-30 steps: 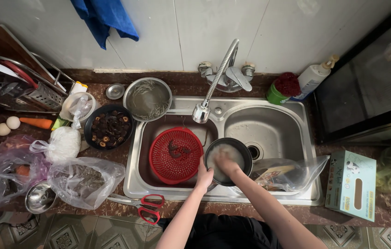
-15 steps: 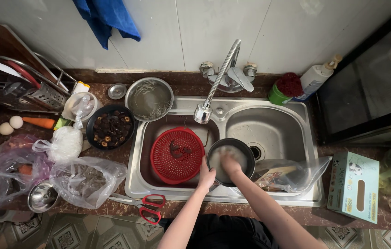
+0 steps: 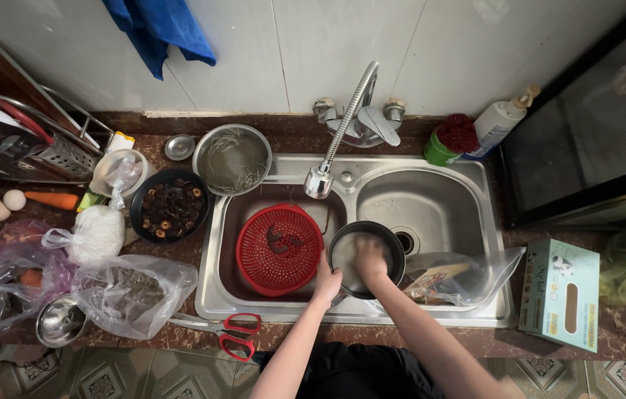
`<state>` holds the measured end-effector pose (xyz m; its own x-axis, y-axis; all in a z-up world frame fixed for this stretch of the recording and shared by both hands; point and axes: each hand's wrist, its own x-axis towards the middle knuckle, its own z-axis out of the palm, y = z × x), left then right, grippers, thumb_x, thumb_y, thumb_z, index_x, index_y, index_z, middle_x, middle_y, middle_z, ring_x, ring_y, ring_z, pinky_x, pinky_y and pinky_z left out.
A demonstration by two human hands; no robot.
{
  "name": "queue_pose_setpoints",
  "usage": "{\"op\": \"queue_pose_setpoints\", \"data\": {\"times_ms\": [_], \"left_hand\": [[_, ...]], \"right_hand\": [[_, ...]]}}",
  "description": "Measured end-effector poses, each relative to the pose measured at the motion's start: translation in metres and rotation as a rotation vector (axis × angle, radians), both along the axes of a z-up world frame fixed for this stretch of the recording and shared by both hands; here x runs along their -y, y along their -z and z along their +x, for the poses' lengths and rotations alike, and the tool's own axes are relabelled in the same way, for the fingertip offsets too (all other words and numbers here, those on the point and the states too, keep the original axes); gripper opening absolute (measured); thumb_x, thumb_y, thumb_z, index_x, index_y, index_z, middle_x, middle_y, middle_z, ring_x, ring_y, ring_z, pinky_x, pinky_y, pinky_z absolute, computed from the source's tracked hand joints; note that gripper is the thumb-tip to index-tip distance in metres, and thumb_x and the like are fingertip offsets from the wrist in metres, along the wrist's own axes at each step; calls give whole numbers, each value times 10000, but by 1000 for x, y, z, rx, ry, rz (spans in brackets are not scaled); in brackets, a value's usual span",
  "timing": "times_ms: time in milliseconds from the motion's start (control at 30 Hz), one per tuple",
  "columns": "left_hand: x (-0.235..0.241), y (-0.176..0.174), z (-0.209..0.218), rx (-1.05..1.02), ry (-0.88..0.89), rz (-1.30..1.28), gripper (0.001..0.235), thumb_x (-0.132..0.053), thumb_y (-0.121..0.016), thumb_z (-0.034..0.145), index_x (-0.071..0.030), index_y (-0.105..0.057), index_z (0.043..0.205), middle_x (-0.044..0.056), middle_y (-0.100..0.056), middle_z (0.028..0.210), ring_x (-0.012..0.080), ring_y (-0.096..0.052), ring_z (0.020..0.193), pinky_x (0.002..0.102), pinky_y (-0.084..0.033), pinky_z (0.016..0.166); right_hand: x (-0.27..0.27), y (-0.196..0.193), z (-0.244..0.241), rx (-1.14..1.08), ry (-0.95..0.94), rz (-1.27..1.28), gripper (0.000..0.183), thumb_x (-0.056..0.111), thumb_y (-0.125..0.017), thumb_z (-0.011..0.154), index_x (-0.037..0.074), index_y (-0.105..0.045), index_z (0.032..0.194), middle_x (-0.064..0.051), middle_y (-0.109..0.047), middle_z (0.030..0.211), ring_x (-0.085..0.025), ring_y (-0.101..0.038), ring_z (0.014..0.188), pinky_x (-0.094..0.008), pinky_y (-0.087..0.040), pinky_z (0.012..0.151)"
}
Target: Washing a pot, scooping rice from a container into the pot, and then rinsing the rice with water at the kitchen sink.
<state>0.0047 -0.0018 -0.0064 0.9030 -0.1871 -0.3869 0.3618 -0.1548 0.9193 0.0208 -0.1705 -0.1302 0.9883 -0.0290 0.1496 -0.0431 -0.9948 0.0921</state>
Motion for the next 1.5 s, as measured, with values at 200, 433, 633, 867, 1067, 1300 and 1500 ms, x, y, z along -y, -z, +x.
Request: {"op": "queue_pose_setpoints", "data": {"times_ms": [200, 433, 633, 867, 1067, 1300, 1500], "left_hand": [[1, -13, 2, -76, -16, -27, 723, 60, -469, 840, -126, -339, 1527, 154, -500, 1462, 290, -520, 1362, 402, -413, 1139], [1, -2, -1, -1, -3, 28, 706, 49, -507, 847, -121, -365, 1517, 179, -517, 1445, 316, -520, 1351, 409, -407, 1133], [-3, -13, 0, -21, 3, 37, 712, 44, -513, 835, -128, -372, 1512, 177, -567, 1393, 311, -565, 1311, 403, -443, 1106], [-5, -9, -1, -54, -7, -11, 728, 59, -492, 823, -125, -372, 1517, 161, -545, 1422, 289, -560, 1323, 395, -443, 1112], [-2, -8, -3, -28, -8, -13, 718, 58, -487, 826, -112, -373, 1514, 159, -538, 1437, 288, -551, 1332, 386, -425, 1117], [-6, 14, -1, -18, -12, -47, 714, 49, -485, 840, -113, -354, 1523, 153, -528, 1449, 283, -525, 1351, 379, -400, 1129], [-1, 9, 0, -4, 8, 51, 717, 43, -508, 844, -104, -351, 1529, 179, -516, 1443, 307, -533, 1335, 401, -411, 1128]], "right_hand": [[46, 121, 10, -825, 262, 654, 437, 367, -324, 1173, 55, -587, 1330, -185, -654, 1224, -278, -646, 1069, -387, -507, 854], [12, 44, 14, -953, 728, 1781, 429, 368, -498, 1056, 135, -510, 1416, -105, -637, 1291, -256, -669, 1064, -484, -581, 834], [-3, 59, 11, -566, 593, 1697, 450, 216, -574, 1010, 30, -489, 1411, -237, -660, 1260, -344, -717, 994, -568, -601, 784], [-28, -111, -1, -530, 262, 412, 476, 409, -579, 985, 143, -580, 1379, -218, -605, 1406, -436, -583, 1276, -538, -529, 960], [-11, 35, 5, -377, -132, 248, 543, 194, -577, 879, 57, -529, 1403, -202, -613, 1342, -338, -560, 1278, -468, -491, 1061], [-31, -134, 12, -906, -235, -13, 361, 215, -436, 1060, 137, -653, 1337, -118, -713, 1362, -268, -702, 1243, -421, -537, 1030], [-8, -40, 3, -471, -56, 1, 548, 235, -503, 990, 202, -428, 1532, -174, -452, 1524, -431, -561, 1256, -485, -515, 977]]}}
